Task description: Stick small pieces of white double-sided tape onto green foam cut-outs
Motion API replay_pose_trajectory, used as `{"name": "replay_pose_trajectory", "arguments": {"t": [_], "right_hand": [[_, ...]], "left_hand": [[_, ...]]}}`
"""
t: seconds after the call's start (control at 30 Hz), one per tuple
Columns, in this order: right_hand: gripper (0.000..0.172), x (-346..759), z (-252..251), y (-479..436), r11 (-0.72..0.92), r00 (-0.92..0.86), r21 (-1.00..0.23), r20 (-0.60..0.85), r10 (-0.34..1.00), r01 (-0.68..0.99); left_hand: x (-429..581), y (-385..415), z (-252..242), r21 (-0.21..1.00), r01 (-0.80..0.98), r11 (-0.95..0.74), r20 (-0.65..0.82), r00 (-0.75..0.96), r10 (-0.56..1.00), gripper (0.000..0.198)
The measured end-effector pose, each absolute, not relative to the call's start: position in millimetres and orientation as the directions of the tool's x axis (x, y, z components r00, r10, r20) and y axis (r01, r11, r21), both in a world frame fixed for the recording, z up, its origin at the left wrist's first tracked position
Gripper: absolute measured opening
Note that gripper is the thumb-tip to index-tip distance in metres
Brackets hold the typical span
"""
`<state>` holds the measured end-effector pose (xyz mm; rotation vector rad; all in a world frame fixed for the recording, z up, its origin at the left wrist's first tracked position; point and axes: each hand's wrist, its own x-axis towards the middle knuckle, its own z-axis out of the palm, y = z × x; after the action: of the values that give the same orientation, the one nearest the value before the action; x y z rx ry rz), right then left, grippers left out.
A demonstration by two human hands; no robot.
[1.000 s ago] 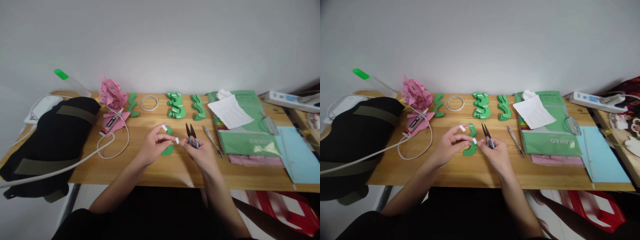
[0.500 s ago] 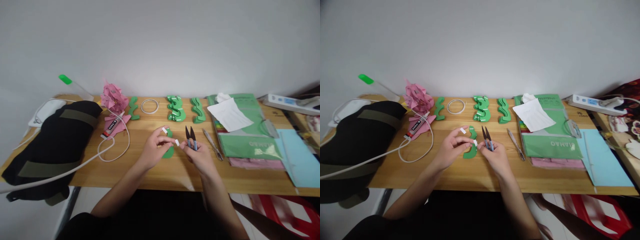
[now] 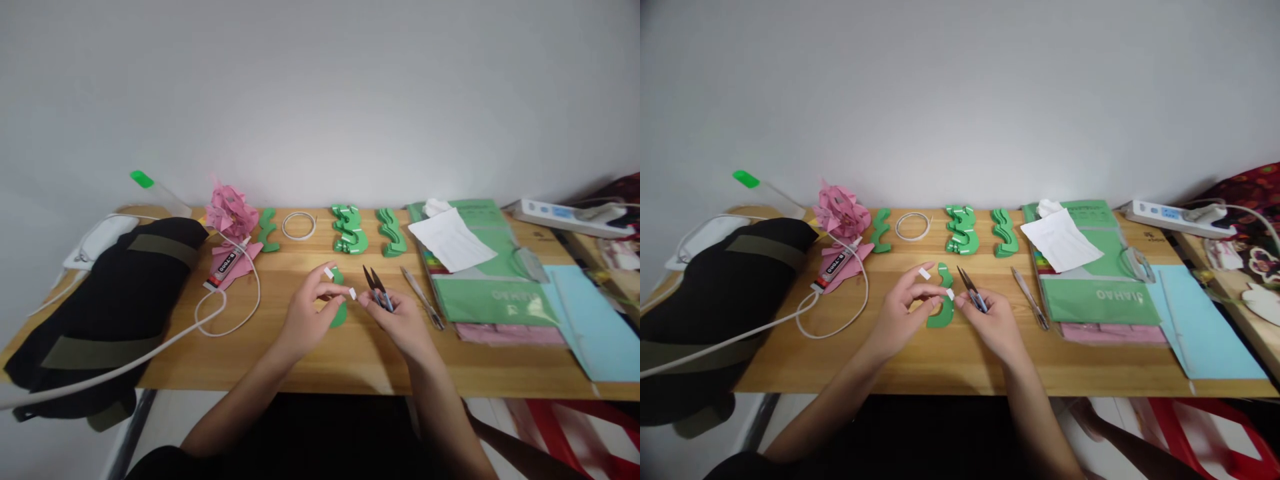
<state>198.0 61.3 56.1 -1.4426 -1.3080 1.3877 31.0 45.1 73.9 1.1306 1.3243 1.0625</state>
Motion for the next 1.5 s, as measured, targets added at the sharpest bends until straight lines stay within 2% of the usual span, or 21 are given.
{"name": "replay_pose_trajectory", "arguments": {"t": [0.23,0.4,0.57,0.63,0.7,0.8,0.87,0.93,1.07,1.5], "right_hand": [[0.024,195,58,60,-0.162,-0.137,-0.973,-0.184,0.973,0.162],[0.026,193,60,59,-0.168,-0.126,-0.978,-0.183,0.975,0.122],[0.025,193,58,59,-0.173,-0.096,-0.982,-0.18,0.979,0.075],[0.025,193,58,59,-0.181,-0.092,-0.981,-0.187,0.978,0.068],[0.026,193,57,58,-0.181,-0.074,-0.982,-0.185,0.98,0.054],[0.027,192,56,57,-0.173,-0.045,-0.984,-0.175,0.984,0.05],[0.027,191,56,56,-0.163,-0.04,-0.985,-0.165,0.985,0.062],[0.027,191,57,55,-0.156,-0.037,-0.985,-0.159,0.987,0.072],[0.026,190,59,55,-0.148,-0.026,-0.986,-0.15,0.988,0.071],[0.027,189,59,56,-0.121,-0.034,-0.99,-0.124,0.992,0.07]], "left_hand": [[31,42,69,0.988,0.081,0.134,-0.134,0.004,0.991,0.053],[32,38,71,0.981,0.172,0.087,-0.085,-0.02,0.996,0.052],[40,34,70,0.944,0.318,-0.082,0.107,-0.061,0.992,0.057],[43,35,67,0.937,0.326,-0.123,0.15,-0.059,0.987,0.056],[44,38,64,0.963,0.254,-0.092,0.113,-0.068,0.991,0.055],[44,44,62,0.994,0.011,0.111,-0.11,-0.056,0.992,0.053],[43,48,63,0.95,-0.171,0.262,-0.266,0.0,0.964,0.054],[42,50,66,0.895,-0.287,0.341,-0.344,0.042,0.938,0.057],[43,52,69,0.868,-0.352,0.35,-0.36,0.037,0.932,0.06],[46,53,67,0.856,-0.39,0.34,-0.357,0.031,0.934,0.065]]}}
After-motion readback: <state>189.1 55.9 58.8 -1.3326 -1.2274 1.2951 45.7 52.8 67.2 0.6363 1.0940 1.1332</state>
